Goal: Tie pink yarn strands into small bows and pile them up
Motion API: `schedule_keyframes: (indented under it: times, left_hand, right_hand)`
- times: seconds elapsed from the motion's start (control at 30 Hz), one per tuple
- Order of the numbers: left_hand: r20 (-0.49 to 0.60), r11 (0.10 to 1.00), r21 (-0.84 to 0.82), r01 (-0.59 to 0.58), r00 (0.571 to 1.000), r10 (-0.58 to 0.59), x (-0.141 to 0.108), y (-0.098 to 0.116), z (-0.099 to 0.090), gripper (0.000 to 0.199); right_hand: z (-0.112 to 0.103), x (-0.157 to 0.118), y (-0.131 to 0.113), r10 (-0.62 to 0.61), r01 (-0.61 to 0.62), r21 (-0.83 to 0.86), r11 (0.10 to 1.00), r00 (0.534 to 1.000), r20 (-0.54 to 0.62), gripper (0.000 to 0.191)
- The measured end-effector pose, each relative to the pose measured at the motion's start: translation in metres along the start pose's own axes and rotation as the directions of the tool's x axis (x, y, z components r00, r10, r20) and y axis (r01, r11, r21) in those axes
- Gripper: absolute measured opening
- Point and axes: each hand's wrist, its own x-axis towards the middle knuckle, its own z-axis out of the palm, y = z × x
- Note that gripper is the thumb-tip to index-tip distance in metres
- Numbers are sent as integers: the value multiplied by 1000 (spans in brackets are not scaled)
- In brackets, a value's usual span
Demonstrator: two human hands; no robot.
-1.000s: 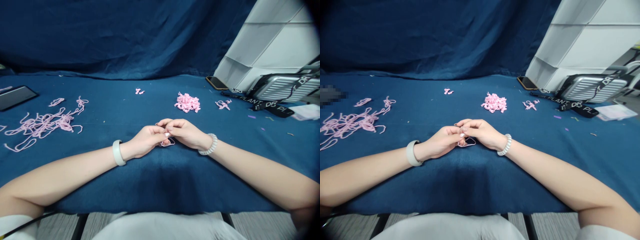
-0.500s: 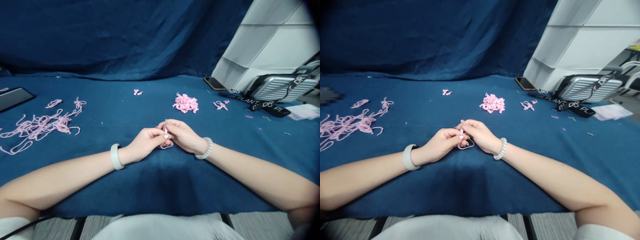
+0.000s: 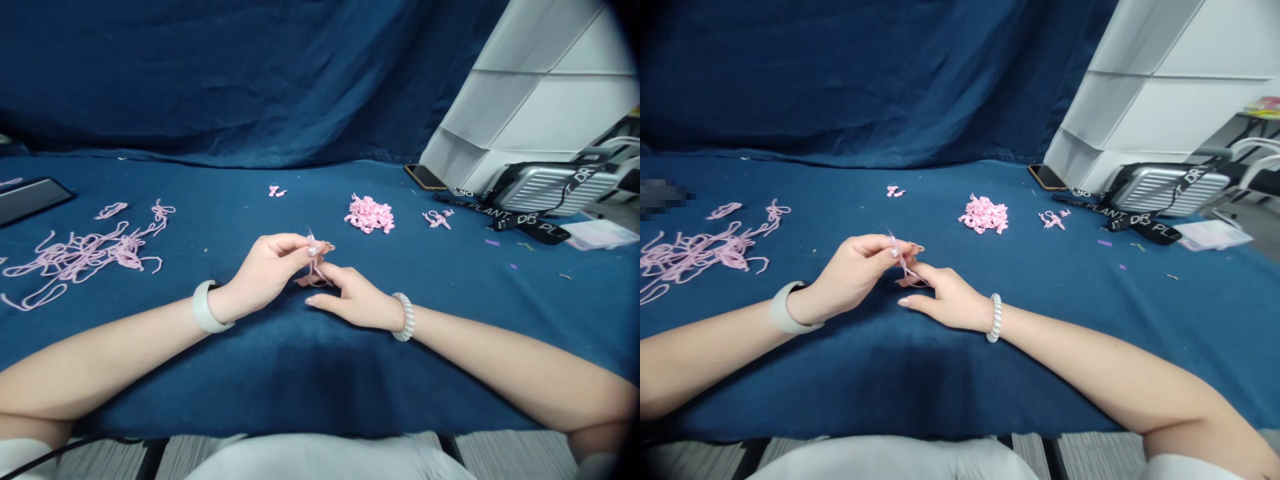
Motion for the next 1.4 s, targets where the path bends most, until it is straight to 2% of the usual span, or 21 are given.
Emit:
schedule_keyframes:
  times: [0.1, 0.17, 0.23, 0.33, 0.47, 0.57, 0.67, 0.77, 0.87, 0.93, 1.07, 1.13, 1.27, 1.33, 1.4]
  left_hand:
    - [-64, 999, 44, -32, 997, 35, 2, 1, 1, 17]
    - [-121, 999, 12, -36, 992, 37, 5, -1, -1, 17]
    - [-154, 996, -86, 0, 988, -13, 8, -3, -3, 16]
    - [-145, 965, -251, 81, 982, -120, 14, -7, -8, 14]
    - [-138, 917, -371, 149, 967, -213, 19, -9, -12, 12]
    - [-165, 906, -386, 176, 953, -255, 22, -9, -15, 10]
    - [-181, 902, -391, 185, 945, -272, 24, -11, -17, 8]
    - [-195, 890, -412, 194, 936, -294, 26, -12, -19, 10]
    - [-223, 891, -425, 160, 935, -274, 26, -10, -19, 11]
    - [-238, 897, -423, 129, 939, -248, 24, -8, -17, 11]
    - [-189, 870, -478, 118, 954, -233, 18, -3, -11, 8]
    - [-147, 851, -511, 125, 962, -229, 15, -1, -10, 8]
    - [-99, 849, -517, 105, 978, -182, 12, 7, -9, 8]
    - [-88, 869, -491, 66, 988, -124, 11, 14, -9, 9]
    - [-86, 896, -444, 7, 995, -50, 9, 21, -8, 10]
  right_hand:
    - [0, 0, -1, 92, -93, -35, 995, 995, -38, 29]
    - [-1, -1, 0, 107, -110, -46, 993, 993, -49, 26]
    - [-1, -2, 1, 77, -81, -40, 996, 994, -77, 25]
    - [0, -5, 1, 48, -46, 19, 999, 982, -181, 29]
    - [0, -6, 1, 85, -47, 123, 991, 942, -325, 29]
    - [-1, -5, 1, 125, -17, 235, 972, 882, -454, 23]
    - [-2, -6, 2, 128, 15, 269, 963, 853, -505, 22]
    - [-4, -8, 0, 74, -13, 135, 991, 885, -459, 24]
    - [-5, -11, -3, 15, -31, -51, 998, 956, -292, 25]
    - [-6, -12, -3, -14, -4, -105, 994, 985, -172, 24]
    - [-8, -13, -2, -53, 52, -127, 990, 999, 0, 23]
    - [-10, -13, -1, -67, 72, -110, 991, 997, 48, 22]
    - [-12, -12, 2, -24, 23, 36, 999, 1000, 18, 27]
    - [-13, -11, 6, 69, -59, 159, 985, 996, -55, 29]
    - [-12, -8, 10, 191, -116, 358, 927, 965, -180, 26]
